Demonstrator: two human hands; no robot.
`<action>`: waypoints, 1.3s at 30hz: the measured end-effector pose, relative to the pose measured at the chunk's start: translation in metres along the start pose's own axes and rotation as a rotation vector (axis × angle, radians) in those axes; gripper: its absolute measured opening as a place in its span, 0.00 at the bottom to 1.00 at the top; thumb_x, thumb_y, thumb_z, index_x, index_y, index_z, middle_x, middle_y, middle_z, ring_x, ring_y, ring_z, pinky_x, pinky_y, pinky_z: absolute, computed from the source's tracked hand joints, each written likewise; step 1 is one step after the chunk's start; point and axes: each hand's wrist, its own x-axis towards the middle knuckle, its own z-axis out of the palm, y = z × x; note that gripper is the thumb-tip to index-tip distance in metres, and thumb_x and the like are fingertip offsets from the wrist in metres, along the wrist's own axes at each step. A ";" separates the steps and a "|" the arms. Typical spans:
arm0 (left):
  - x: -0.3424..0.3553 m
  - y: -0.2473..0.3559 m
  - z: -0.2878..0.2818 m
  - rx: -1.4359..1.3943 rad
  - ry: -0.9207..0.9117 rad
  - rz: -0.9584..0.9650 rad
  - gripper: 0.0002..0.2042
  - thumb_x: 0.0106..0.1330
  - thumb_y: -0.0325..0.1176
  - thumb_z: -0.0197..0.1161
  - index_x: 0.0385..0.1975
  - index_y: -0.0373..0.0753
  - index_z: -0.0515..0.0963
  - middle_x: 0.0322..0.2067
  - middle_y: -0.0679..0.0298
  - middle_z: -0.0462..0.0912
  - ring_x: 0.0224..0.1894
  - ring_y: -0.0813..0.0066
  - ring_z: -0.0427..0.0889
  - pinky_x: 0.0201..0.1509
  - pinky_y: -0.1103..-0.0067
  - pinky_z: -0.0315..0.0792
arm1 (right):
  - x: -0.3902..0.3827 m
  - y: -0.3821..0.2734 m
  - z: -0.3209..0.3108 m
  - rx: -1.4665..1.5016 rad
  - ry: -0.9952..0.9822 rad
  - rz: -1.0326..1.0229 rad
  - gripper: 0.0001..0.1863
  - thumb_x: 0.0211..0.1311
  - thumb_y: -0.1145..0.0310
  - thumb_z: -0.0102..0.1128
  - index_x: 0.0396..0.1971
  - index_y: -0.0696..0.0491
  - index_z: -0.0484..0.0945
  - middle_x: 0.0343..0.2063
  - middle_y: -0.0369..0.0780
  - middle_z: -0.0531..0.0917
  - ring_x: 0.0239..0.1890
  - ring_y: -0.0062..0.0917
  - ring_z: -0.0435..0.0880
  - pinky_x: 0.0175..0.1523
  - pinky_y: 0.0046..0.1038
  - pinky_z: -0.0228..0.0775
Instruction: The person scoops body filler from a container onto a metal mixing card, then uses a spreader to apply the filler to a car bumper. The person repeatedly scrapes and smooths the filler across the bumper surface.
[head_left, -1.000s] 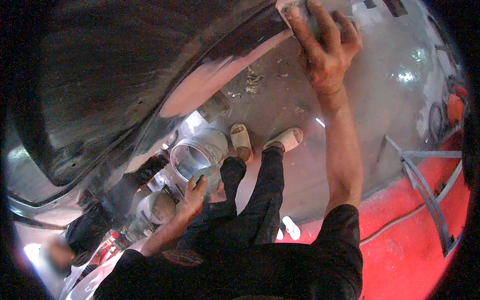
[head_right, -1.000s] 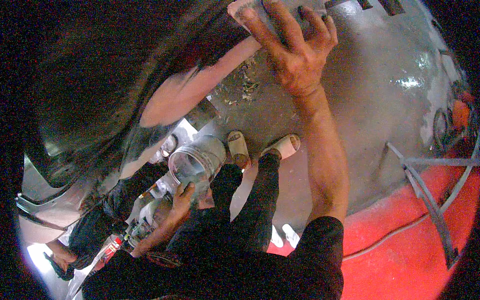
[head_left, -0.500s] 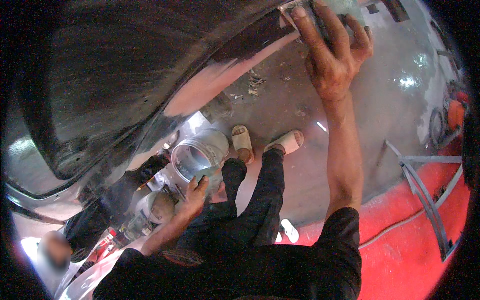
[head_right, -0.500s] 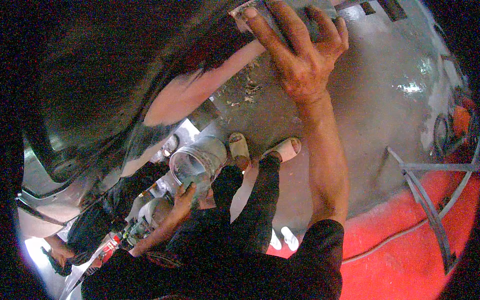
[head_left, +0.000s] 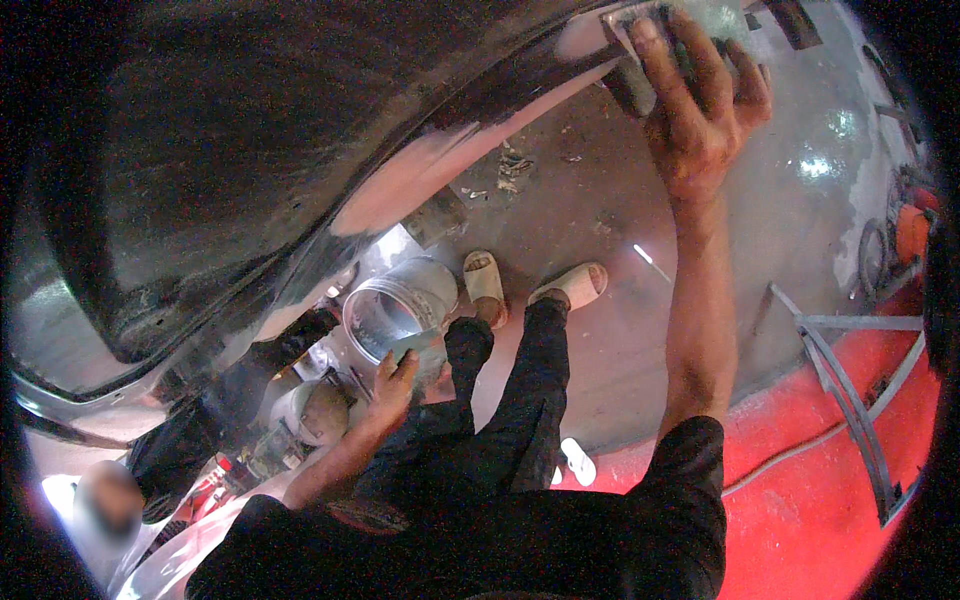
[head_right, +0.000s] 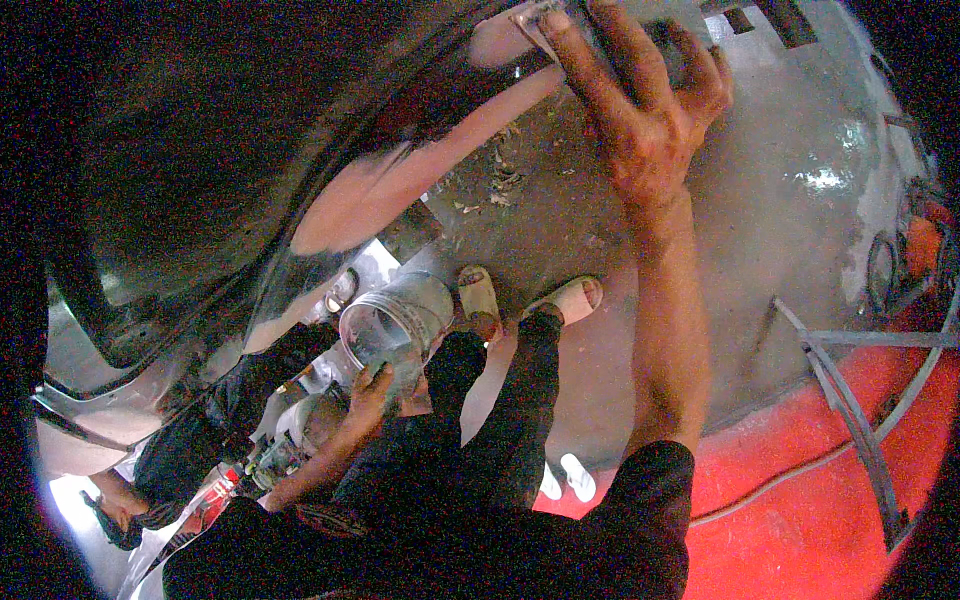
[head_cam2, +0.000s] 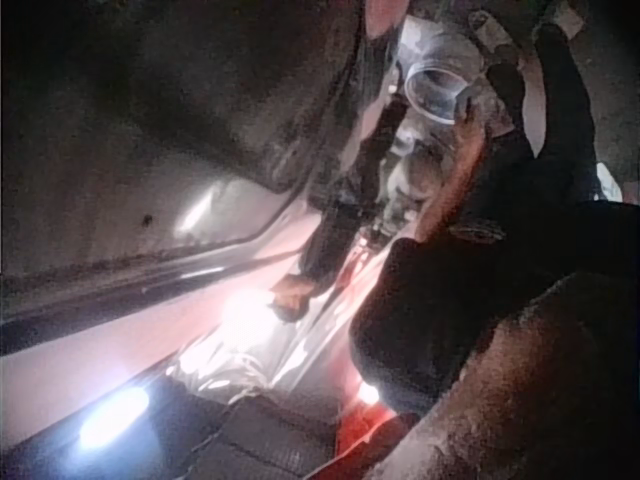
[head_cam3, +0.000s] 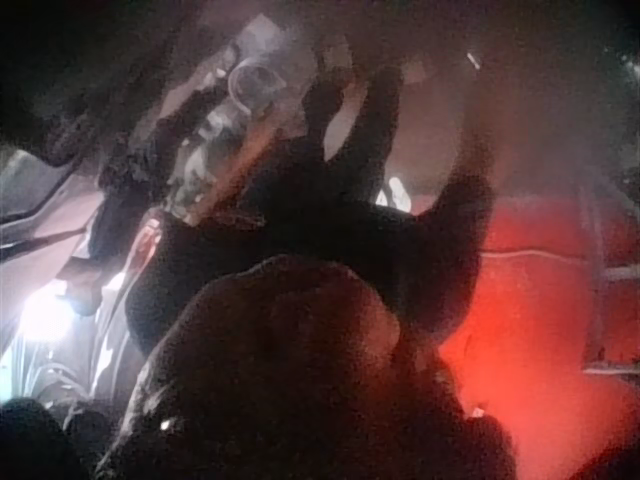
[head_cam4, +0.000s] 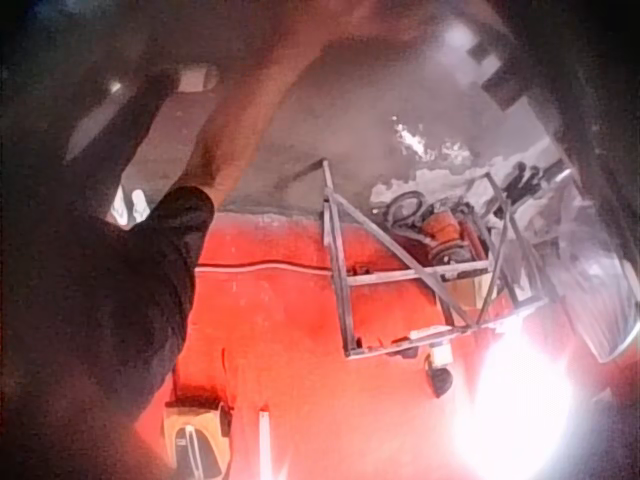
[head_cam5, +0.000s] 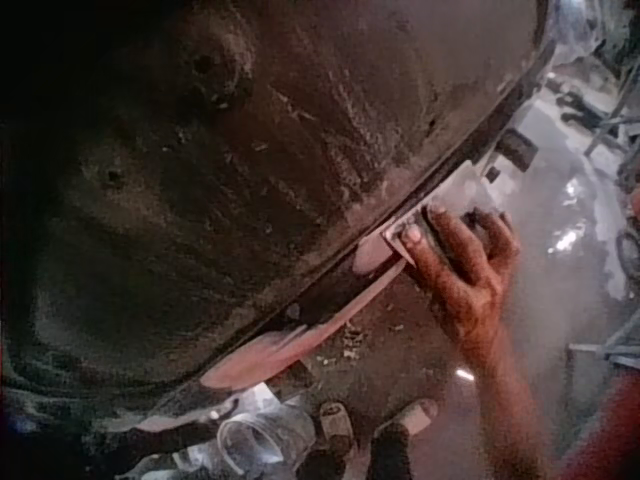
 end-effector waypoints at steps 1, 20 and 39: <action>0.000 -0.003 0.000 -0.004 -0.001 0.004 0.20 0.72 0.43 0.58 0.51 0.30 0.76 0.43 0.57 0.82 0.45 0.68 0.77 0.54 0.73 0.69 | 0.011 -0.002 -0.001 -0.060 0.009 -0.077 0.22 0.53 0.66 0.70 0.51 0.41 0.83 0.55 0.41 0.81 0.55 0.44 0.73 0.61 0.47 0.62; 0.003 0.010 -0.003 0.113 -0.015 0.001 0.19 0.72 0.44 0.56 0.50 0.33 0.77 0.43 0.57 0.83 0.45 0.66 0.78 0.53 0.70 0.70 | 0.003 -0.021 0.003 0.024 0.015 -0.016 0.25 0.53 0.71 0.59 0.51 0.35 0.85 0.55 0.33 0.82 0.56 0.36 0.70 0.66 0.40 0.56; 0.001 0.012 0.000 0.045 0.019 -0.057 0.24 0.71 0.47 0.59 0.51 0.29 0.75 0.44 0.55 0.82 0.45 0.68 0.76 0.53 0.72 0.69 | 0.004 0.005 0.019 0.032 0.049 -0.062 0.22 0.56 0.74 0.61 0.52 0.41 0.84 0.57 0.38 0.80 0.59 0.35 0.72 0.65 0.41 0.58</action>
